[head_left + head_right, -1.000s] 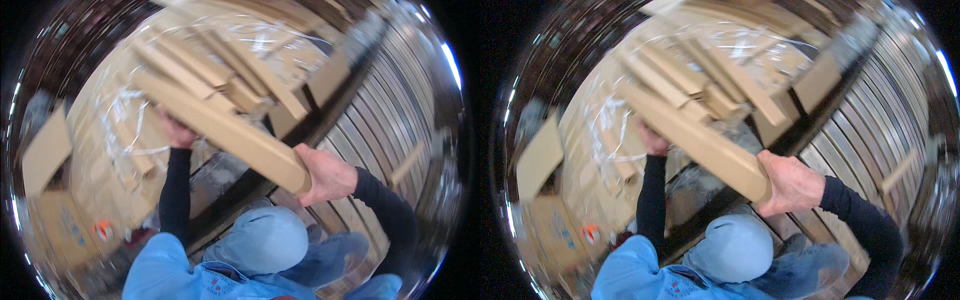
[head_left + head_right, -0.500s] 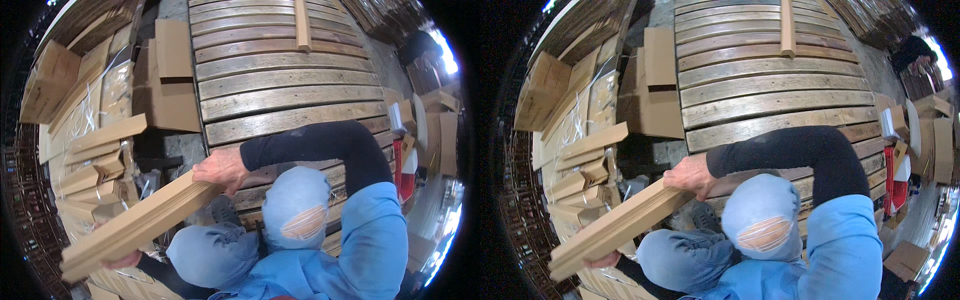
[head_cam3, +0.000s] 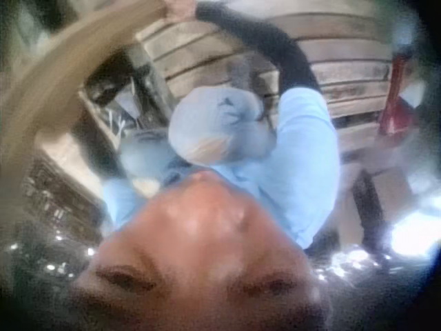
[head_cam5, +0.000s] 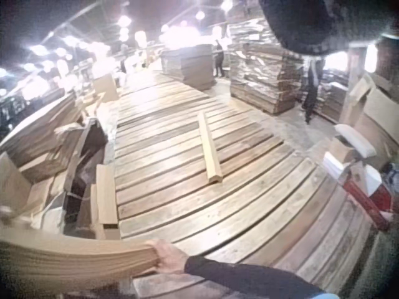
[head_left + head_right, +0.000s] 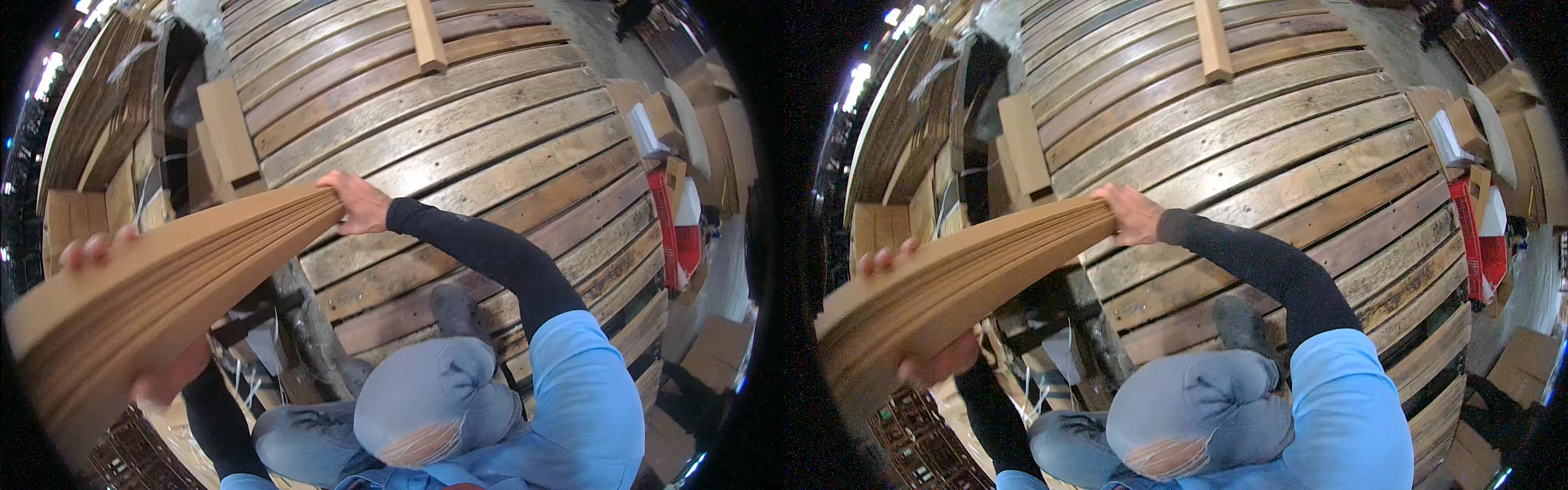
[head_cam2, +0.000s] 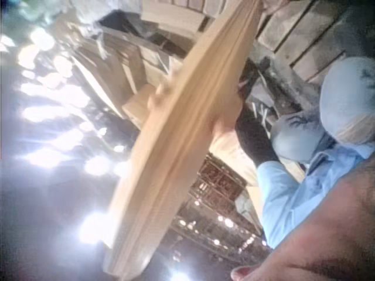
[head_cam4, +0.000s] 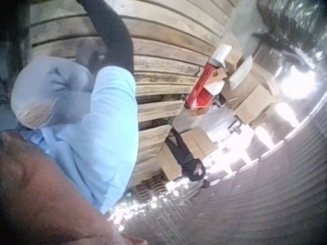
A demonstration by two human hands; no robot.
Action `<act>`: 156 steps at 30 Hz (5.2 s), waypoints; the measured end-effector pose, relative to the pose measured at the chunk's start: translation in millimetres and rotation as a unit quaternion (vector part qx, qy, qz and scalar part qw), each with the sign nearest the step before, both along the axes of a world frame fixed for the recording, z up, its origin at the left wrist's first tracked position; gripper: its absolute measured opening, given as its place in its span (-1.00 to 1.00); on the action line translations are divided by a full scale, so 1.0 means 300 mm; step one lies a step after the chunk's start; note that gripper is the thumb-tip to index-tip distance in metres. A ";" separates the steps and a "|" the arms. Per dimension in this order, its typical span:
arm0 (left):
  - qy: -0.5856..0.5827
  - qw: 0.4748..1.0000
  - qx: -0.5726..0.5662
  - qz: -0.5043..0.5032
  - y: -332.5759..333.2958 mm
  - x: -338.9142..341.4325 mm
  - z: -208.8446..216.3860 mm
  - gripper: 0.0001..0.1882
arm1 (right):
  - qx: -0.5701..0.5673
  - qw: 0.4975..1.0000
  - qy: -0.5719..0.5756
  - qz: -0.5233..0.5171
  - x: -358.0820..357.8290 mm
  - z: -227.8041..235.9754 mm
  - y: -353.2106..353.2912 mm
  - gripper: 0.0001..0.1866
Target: The person repeatedly picks up thin wooden planks from a pile and places them onto a wooden pallet. They handle the planks one at a time, arranging them in a stack on the pallet surface.
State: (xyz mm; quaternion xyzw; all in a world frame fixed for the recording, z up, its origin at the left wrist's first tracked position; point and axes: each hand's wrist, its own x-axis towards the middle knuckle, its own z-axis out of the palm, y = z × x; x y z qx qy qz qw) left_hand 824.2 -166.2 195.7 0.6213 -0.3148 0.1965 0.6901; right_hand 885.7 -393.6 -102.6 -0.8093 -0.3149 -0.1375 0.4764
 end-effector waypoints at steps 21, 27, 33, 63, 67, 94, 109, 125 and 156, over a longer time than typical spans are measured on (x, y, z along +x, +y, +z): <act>0.306 0.937 0.141 -0.096 -0.818 0.592 -0.740 -0.20 | 0.323 0.904 0.157 -0.233 0.250 0.006 -0.678 -0.11; 0.311 0.816 0.483 -0.067 -0.463 0.361 -1.001 -0.30 | 0.252 0.847 0.257 -0.391 0.726 -0.059 -1.092 -0.36; 0.413 0.677 0.606 -0.061 0.129 0.060 -1.035 -0.33 | 0.230 0.794 0.454 -0.332 0.963 -0.239 -1.128 -0.36; 0.263 0.727 -0.216 0.596 0.924 -1.019 -0.709 -0.91 | -0.182 0.931 -0.077 0.307 -0.210 0.385 1.063 -0.14; 0.288 0.720 -0.300 0.555 0.834 -1.032 -0.770 -0.91 | -0.332 0.896 -0.175 0.238 -0.360 0.342 1.591 -0.17; 0.176 0.791 -0.585 -0.031 0.489 -0.639 -0.843 -0.44 | -0.321 0.898 0.162 0.253 -0.636 0.474 0.105 0.06; 0.420 0.843 -0.253 0.220 0.189 -0.203 -0.540 -0.84 | 0.208 0.882 0.393 0.152 -0.666 0.222 0.081 0.18; 0.614 0.748 -0.047 0.247 0.657 -1.015 -0.885 -0.61 | 0.067 0.857 0.419 -0.292 0.401 -0.441 -1.444 -0.11; 0.279 0.780 -0.496 0.262 1.287 -1.790 -0.720 -0.25 | -0.368 0.895 -0.051 0.246 -0.616 0.255 1.899 -0.04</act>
